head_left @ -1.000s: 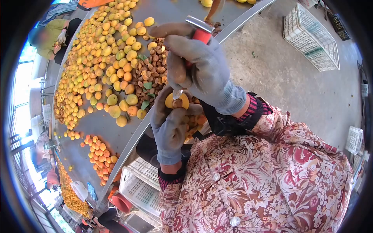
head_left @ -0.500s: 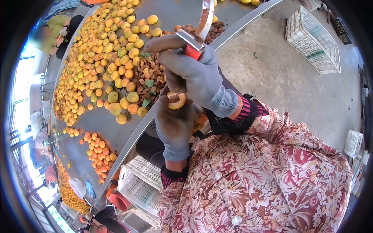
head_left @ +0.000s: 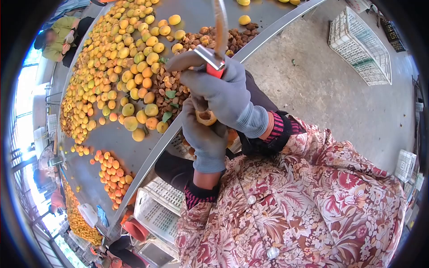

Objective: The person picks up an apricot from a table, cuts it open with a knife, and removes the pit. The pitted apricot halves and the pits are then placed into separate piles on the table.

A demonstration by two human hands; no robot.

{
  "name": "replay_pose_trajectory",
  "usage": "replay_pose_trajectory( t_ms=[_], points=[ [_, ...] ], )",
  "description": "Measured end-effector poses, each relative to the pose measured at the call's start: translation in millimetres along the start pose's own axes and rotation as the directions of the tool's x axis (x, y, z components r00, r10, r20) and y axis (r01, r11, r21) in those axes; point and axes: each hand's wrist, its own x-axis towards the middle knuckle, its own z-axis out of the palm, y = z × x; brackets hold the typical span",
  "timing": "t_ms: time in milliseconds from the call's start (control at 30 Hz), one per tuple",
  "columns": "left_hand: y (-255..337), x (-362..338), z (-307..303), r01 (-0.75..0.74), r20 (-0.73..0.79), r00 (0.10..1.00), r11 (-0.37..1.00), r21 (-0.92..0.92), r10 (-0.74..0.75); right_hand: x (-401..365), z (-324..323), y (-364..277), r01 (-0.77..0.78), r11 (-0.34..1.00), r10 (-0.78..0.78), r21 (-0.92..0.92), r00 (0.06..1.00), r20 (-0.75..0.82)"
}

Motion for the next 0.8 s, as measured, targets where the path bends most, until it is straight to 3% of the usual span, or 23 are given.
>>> replay_pose_trajectory(
  t_ms=[167, 233, 267, 333, 367, 400, 433, 500, 533, 567, 600, 633, 667, 700, 733, 800],
  points=[
    [10, -9, 19, 0.014, -0.087, 0.996, 0.998, 0.066, -0.008, 2, -1, 3, -0.045, 0.997, 0.048, -0.065, 0.997, 0.054],
    [10, -7, 14, 0.016, -0.112, 0.994, 0.997, 0.081, -0.007, 12, -13, 8, -0.076, 0.996, 0.078, 0.050, 0.997, -0.031],
    [8, -2, 1, 0.089, -0.033, 0.995, 0.996, -0.021, -0.090, 13, -17, 9, -0.105, 0.976, 0.121, 0.193, 0.990, -0.073],
    [-6, 4, -13, 0.166, 0.056, 0.985, 0.979, -0.114, -0.161, 11, -12, 5, -0.141, 0.975, 0.154, 0.170, 0.986, -0.069],
    [-16, 8, -16, -0.360, 0.102, 0.929, 0.803, 0.475, 0.356, 10, -11, 4, -0.174, 0.974, 0.186, 0.147, 0.980, -0.068],
    [-20, 8, -15, -0.617, 0.420, 0.637, 0.101, 0.781, 0.646, 10, -7, 7, -0.112, 0.991, 0.115, 0.079, 0.993, -0.037],
    [-22, 7, -16, -0.619, 0.426, 0.641, 0.102, 0.779, 0.638, 8, -4, 12, -0.111, 0.990, 0.115, 0.082, 0.992, -0.047],
    [-20, 5, -18, -0.579, 0.396, 0.712, 0.167, 0.798, 0.580, 7, -1, 26, 0.208, 0.966, -0.208, -0.154, 0.978, 0.015],
    [-18, 3, -19, -0.555, 0.377, 0.744, 0.197, 0.808, 0.551, 12, 2, 33, 0.343, 0.923, -0.341, -0.176, 0.939, 0.046],
    [-17, 1, -20, -0.529, 0.358, 0.776, 0.226, 0.818, 0.519, 12, -5, 34, 0.343, 0.923, -0.340, -0.174, 0.939, 0.046],
    [-15, 0, -20, -0.500, 0.337, 0.806, 0.256, 0.827, 0.486, 12, -9, 19, 0.066, 0.998, -0.066, -0.022, 0.998, 0.012],
    [-10, 0, -13, -0.497, 0.335, 0.808, 0.257, 0.829, 0.484, 12, -14, 11, -0.219, 0.966, 0.219, 0.135, 0.976, 0.019],
    [-4, 1, -4, -0.233, 0.029, 0.967, 0.830, 0.507, 0.253, 16, -18, 12, -0.231, 0.956, 0.249, 0.180, 0.965, -0.083],
    [0, 3, 1, 0.135, -0.081, 0.987, 0.988, -0.078, -0.141, 15, -19, 13, -0.233, 0.956, 0.250, 0.180, 0.965, -0.083],
    [-2, 2, -4, 0.079, -0.018, 0.997, 0.997, -0.003, -0.079, 14, -20, 13, -0.203, 0.962, 0.215, 0.181, 0.975, -0.049],
    [3, 4, 3, 0.117, -0.039, 0.992, 0.992, -0.054, -0.119, 12, -16, 12, -0.164, 0.980, 0.164, 0.112, 0.986, 0.007]
  ],
)
